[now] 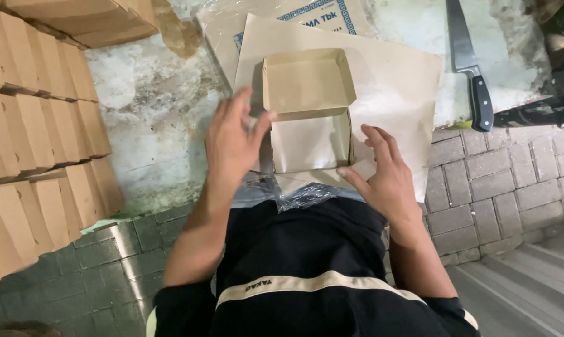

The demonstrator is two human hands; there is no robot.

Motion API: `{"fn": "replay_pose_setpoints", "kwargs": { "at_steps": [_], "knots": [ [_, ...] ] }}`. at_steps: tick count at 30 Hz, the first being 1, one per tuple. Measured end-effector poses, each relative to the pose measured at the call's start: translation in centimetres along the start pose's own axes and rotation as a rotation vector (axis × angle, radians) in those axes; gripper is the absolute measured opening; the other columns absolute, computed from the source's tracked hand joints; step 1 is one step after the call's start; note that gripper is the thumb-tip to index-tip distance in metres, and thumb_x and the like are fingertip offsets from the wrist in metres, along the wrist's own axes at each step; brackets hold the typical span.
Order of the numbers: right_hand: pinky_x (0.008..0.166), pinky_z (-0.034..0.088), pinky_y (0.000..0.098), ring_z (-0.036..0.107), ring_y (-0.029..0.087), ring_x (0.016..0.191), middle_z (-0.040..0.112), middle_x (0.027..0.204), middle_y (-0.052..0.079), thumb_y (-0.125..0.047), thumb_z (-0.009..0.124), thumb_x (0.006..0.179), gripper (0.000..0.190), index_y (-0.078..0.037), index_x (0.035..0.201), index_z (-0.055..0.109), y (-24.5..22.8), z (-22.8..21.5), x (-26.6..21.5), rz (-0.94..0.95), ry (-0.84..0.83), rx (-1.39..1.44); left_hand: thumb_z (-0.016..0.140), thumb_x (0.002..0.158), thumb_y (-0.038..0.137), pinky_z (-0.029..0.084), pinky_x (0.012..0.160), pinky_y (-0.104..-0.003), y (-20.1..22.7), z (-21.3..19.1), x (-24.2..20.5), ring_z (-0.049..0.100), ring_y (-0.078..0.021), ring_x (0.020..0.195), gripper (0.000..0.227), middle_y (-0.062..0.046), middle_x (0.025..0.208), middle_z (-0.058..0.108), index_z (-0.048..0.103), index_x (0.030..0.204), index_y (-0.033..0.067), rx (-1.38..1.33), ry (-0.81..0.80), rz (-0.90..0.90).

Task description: The person folds a sheet of paper, uses a knife to cut it into smaller pieces, and then places the cut pieces into small cardboard boxes. The person repeats this process with multiple sheets of paper.

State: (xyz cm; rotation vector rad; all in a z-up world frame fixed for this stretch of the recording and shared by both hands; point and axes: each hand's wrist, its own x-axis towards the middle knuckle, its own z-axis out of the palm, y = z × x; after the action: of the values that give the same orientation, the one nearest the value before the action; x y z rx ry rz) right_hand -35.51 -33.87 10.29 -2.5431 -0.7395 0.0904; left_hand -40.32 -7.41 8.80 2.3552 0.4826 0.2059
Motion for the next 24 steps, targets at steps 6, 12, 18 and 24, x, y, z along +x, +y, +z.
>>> {"fn": "replay_pose_setpoints", "kwargs": {
  "at_steps": [6, 12, 18, 24],
  "knots": [
    [0.101, 0.046, 0.0530, 0.052, 0.041, 0.126, 0.048, 0.141, 0.021, -0.017, 0.087, 0.072, 0.098, 0.002, 0.146, 0.025, 1.4, 3.1, -1.3, 0.015, -0.009, 0.355, 0.071, 0.091, 0.061, 0.064, 0.050, -0.037, -7.7, 6.1, 8.2, 0.071, -0.0322, 0.096, 0.079, -0.019, 0.112, 0.069, 0.050, 0.133, -0.0013, -0.520, -0.098, -0.221],
    [0.084, 0.057, 0.0422, 0.058, 0.033, 0.126, 0.051, 0.145, 0.016, -0.013, 0.073, 0.088, 0.085, -0.015, 0.151, 0.015, 2.4, 4.0, -1.3, 0.048, -0.012, 0.445, 0.062, 0.090, 0.002, 0.056, 0.093, -0.025, -2.9, 1.3, 5.0, 0.069, -0.0164, 0.109, 0.064, -0.011, 0.126, 0.069, 0.034, 0.148, 0.0053, -0.601, -0.159, -0.002],
    [0.094, 0.049, 0.0618, 0.060, 0.050, 0.112, 0.058, 0.130, 0.024, -0.010, 0.074, 0.089, 0.093, -0.005, 0.151, 0.006, 2.6, 4.6, -0.8, 0.064, -0.001, 0.339, 0.047, 0.091, -0.008, 0.050, 0.102, -0.047, -5.5, 2.2, 0.2, 0.058, -0.0382, 0.123, 0.053, -0.018, 0.132, 0.063, 0.056, 0.140, 0.0077, -0.307, -0.180, 0.697],
    [0.095, 0.051, 0.0571, 0.061, 0.047, 0.113, 0.058, 0.132, 0.021, -0.008, 0.077, 0.085, 0.095, -0.009, 0.150, 0.006, 3.1, 5.1, -0.4, 0.063, 0.032, 0.347, 0.053, 0.096, -0.003, 0.046, 0.106, -0.043, -4.8, 2.5, -2.0, 0.051, -0.0334, 0.133, 0.042, -0.016, 0.136, 0.059, 0.064, 0.133, 0.0142, 0.118, -0.049, 0.914]
  ]
}}
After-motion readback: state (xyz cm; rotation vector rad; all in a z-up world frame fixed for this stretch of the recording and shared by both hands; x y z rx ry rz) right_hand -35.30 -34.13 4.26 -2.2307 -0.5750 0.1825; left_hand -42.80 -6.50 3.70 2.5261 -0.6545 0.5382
